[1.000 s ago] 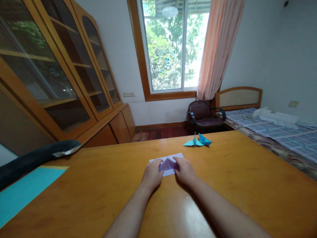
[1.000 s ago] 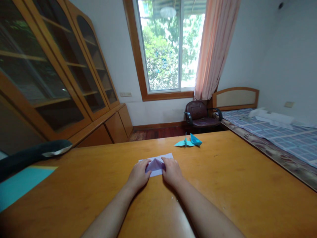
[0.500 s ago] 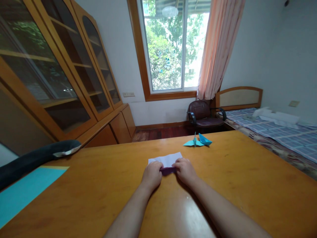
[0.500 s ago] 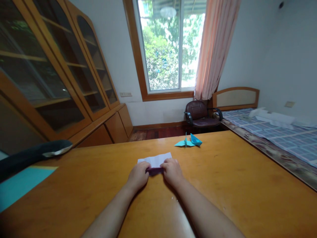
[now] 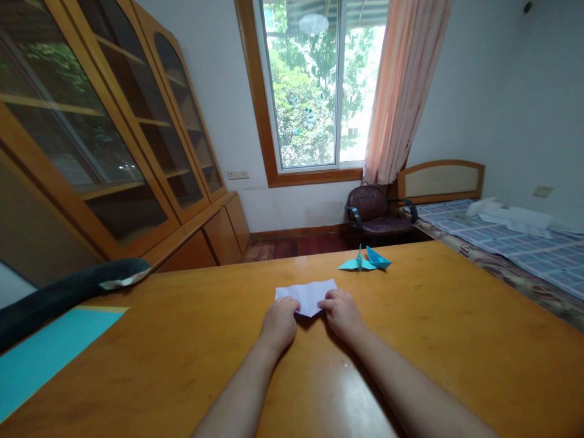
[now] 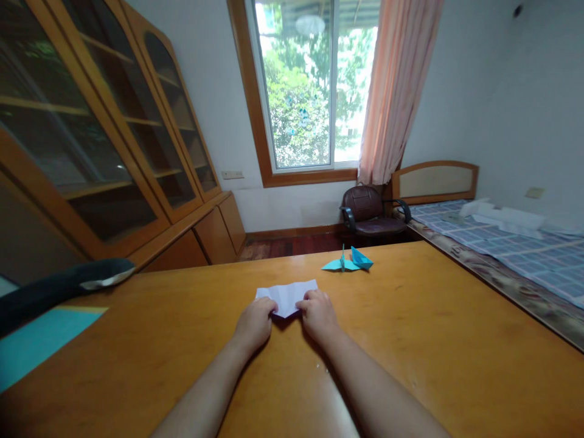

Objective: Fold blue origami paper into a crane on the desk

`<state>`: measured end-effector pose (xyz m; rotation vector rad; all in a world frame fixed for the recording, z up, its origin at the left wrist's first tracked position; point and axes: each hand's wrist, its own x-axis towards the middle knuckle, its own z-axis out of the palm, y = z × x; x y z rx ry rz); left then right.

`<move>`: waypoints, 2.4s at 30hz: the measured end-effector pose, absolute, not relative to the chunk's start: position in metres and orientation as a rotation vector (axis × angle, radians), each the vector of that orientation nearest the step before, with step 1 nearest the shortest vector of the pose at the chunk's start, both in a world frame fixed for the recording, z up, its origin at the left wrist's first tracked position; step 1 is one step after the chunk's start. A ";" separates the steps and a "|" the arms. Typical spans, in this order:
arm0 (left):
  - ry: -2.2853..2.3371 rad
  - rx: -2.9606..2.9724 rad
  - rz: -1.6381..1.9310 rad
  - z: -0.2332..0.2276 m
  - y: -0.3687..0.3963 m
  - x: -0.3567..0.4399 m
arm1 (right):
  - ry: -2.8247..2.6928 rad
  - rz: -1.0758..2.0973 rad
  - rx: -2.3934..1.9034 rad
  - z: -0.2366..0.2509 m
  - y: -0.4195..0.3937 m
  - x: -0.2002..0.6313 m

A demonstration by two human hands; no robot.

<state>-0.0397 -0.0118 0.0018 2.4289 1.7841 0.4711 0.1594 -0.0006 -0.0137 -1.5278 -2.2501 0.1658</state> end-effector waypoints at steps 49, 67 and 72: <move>1.766 2.513 0.194 0.008 -0.020 -0.016 | -2.503 0.187 -1.486 -0.001 -0.017 0.146; 2.122 2.314 -0.015 0.020 -0.017 -0.031 | -2.453 0.119 -1.834 0.013 -0.020 0.159; 2.208 2.184 -0.098 0.031 -0.020 -0.028 | -2.391 0.099 -1.922 0.012 -0.019 0.162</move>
